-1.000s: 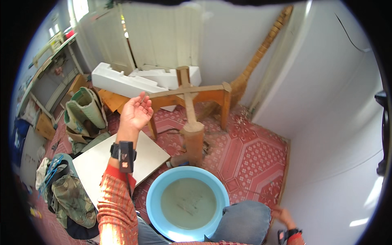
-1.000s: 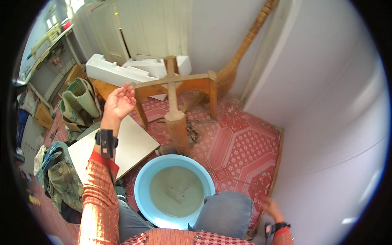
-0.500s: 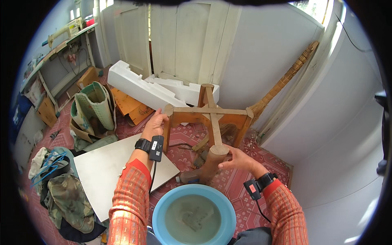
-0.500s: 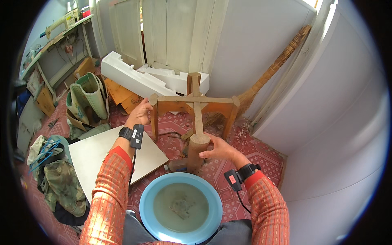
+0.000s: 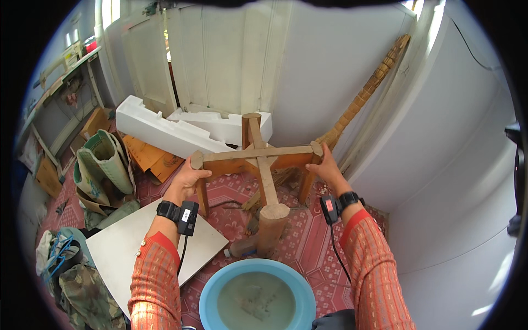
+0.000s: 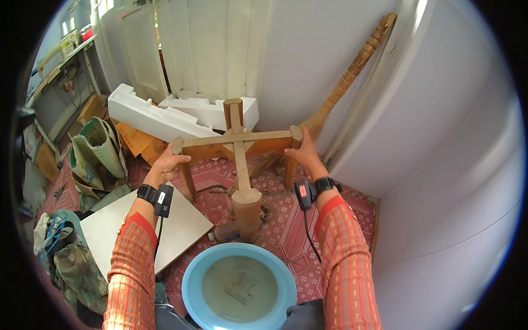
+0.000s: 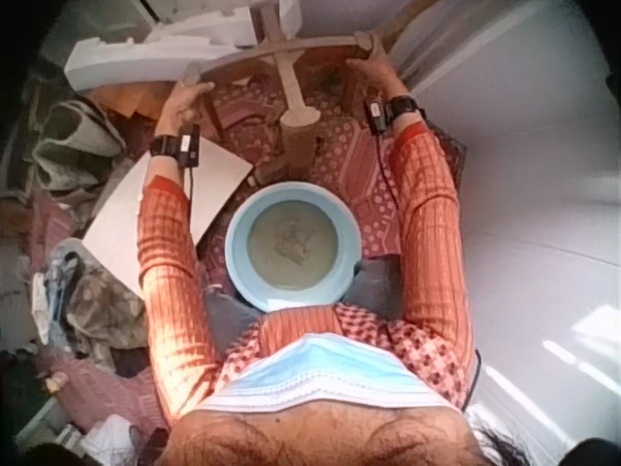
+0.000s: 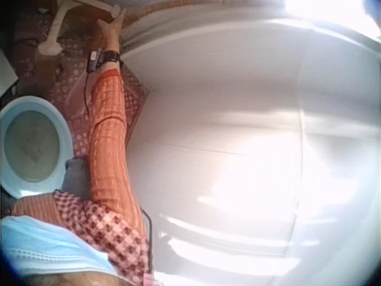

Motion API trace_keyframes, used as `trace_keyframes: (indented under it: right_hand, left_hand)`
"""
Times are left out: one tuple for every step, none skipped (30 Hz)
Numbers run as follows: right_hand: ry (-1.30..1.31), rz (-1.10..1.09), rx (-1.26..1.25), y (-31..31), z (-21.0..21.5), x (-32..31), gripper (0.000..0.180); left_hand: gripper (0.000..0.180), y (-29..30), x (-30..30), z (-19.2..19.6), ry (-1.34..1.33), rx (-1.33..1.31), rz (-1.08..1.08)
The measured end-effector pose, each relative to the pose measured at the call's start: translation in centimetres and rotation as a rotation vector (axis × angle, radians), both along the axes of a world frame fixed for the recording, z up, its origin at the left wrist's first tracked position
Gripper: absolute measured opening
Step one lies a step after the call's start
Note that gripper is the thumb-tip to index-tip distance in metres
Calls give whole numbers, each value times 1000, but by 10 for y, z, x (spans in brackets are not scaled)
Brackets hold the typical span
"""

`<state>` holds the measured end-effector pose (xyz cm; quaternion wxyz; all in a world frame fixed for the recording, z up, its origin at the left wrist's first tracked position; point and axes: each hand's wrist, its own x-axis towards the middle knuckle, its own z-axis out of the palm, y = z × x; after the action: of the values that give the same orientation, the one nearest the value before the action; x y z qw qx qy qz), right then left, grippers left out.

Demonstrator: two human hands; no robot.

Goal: The person wipes a white wall and window frame with a cloth, then moves a small wooden stool and places a white board against the wall. The person then sits on the floor and wrings the cloth in a blue basin of water.

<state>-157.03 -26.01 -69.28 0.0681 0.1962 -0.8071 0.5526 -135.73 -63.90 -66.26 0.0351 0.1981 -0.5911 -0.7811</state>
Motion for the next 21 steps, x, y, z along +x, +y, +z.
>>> trace_keyframes:
  right_hand:
    - [-24, 112, -19, -2, -1, -14, 70]
    - [-107, 170, -27, -2, -2, -22, 70]
    - [-62, 224, -36, -1, -3, -26, 70]
    - [-78, 225, -30, 0, -3, -27, 70]
    - [-131, 221, -23, 2, -3, -25, 70]
    - [-86, 223, -10, 5, -2, -20, 70]
    - [-74, 224, 2, 7, -1, -14, 70]
    - [-62, 225, 14, 10, 1, -8, 70]
    - [-69, 214, 7, 12, 4, -1, 69]
    - [-76, 203, -1, 13, 7, 5, 68]
    - [-93, 198, -24, 15, 9, 10, 67]
    - [-61, 180, -12, 17, 13, 15, 67]
    - [-37, 169, -13, 19, 17, 18, 67]
    - [-31, 156, -15, 22, 22, 20, 66]
    - [-7, 161, -33, 24, 28, 22, 66]
    - [-2, 164, -52, 26, 35, 23, 66]
    - [-18, 159, -72, 28, 43, 23, 66]
    - [-18, 166, -85, 31, 52, 24, 65]
    - [23, 167, -82, 35, 61, 26, 64]
    - [33, 164, -85, 40, 71, 28, 64]
    - [63, 181, -99, 44, 81, 30, 64]
  left_hand:
    - [79, 0, -2, -1, 19, 0, 5]
    - [77, -1, -3, -3, 39, -4, 12]
    - [76, -1, -4, -4, 46, 0, 36]
    - [74, -1, -3, -6, 43, -3, 29]
    - [72, 0, -2, -7, 26, 2, 43]
    - [71, 2, 0, -7, 20, 22, 66]
    - [70, 3, 3, -6, 12, -34, 51]
    - [70, 5, 6, -4, 14, -76, 43]
    - [69, 8, 10, -2, 16, -116, 35]
    - [69, 10, 15, 1, -3, -129, 48]
    - [70, 13, 20, 4, -25, -144, 59]
    - [70, 16, 24, 8, -49, -160, 63]
    - [69, 18, 26, 13, -10, -149, 41]
    - [69, 21, 30, 19, 29, -136, 22]
    - [68, 23, 33, 25, 58, -113, 17]
    - [66, 25, 35, 32, 81, -108, 14]
    - [65, 27, 33, 41, 140, -128, -5]
    - [64, 27, 34, 51, 201, -147, -25]
    - [64, 29, 34, 62, 236, -161, -17]
    - [63, 30, 36, 75, 279, -175, -83]
    - [63, 33, 39, 85, 286, -197, -74]
